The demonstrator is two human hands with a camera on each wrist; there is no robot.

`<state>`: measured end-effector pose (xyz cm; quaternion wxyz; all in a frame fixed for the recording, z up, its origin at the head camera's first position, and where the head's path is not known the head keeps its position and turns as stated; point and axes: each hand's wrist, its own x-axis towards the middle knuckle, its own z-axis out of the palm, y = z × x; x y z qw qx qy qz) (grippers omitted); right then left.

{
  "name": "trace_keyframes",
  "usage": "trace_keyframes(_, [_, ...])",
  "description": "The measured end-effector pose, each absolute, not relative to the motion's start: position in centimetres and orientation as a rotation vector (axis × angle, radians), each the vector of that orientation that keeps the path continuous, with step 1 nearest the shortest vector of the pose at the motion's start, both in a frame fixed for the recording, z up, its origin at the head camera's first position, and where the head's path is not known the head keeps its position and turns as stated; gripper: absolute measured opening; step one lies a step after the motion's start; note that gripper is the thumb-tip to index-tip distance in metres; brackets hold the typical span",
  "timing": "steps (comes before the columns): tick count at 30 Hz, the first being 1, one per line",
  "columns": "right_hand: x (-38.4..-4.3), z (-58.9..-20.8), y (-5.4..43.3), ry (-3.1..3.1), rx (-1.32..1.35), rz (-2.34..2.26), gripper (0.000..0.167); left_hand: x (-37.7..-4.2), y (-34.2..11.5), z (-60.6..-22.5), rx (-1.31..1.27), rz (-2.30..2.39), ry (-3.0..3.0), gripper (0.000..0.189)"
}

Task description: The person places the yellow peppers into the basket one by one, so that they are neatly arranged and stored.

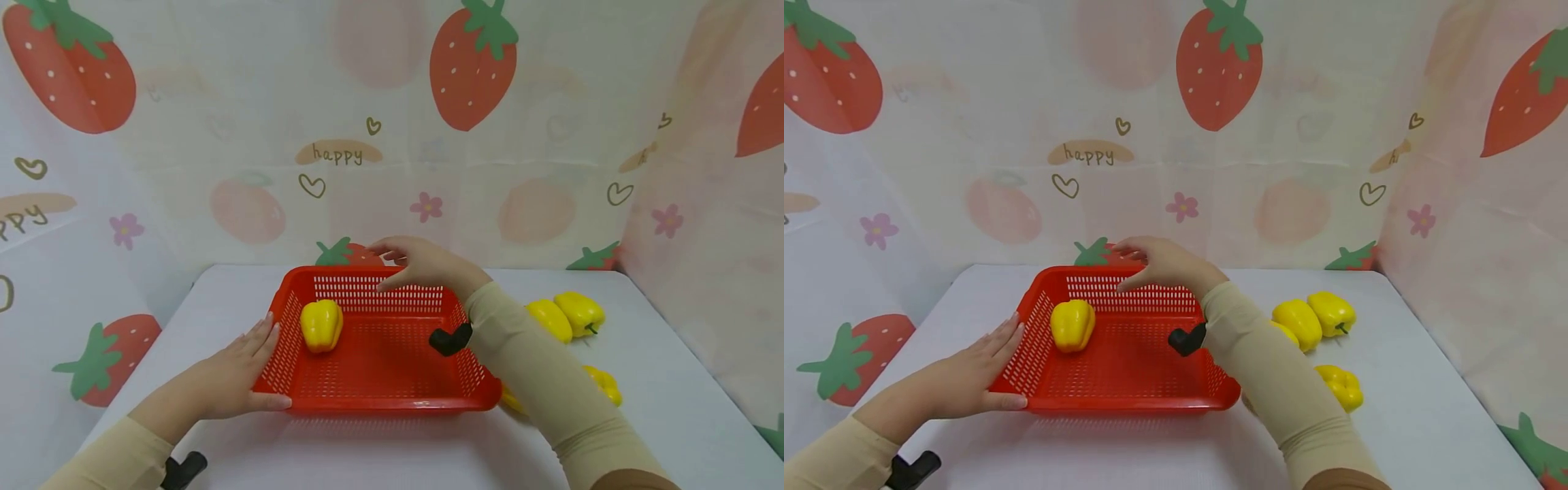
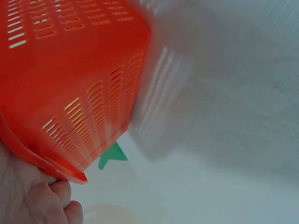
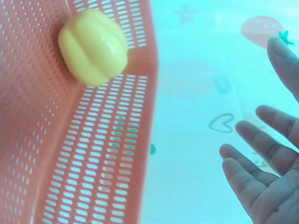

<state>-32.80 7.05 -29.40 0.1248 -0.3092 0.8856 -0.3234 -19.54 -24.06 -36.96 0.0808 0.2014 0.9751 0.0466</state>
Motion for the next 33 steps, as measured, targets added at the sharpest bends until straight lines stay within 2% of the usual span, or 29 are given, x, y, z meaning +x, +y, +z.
trace_keyframes(17, [-31.4,-28.6,14.1,2.612,-0.953,-0.942,0.065,-19.5,-24.0,-36.8,0.6,0.132,2.915,0.117])
trace_keyframes(33, [-29.4,-29.3,21.7,2.646,-0.875,-0.981,0.063,-19.7,-24.2,-37.2,0.573,0.127,2.904,0.118])
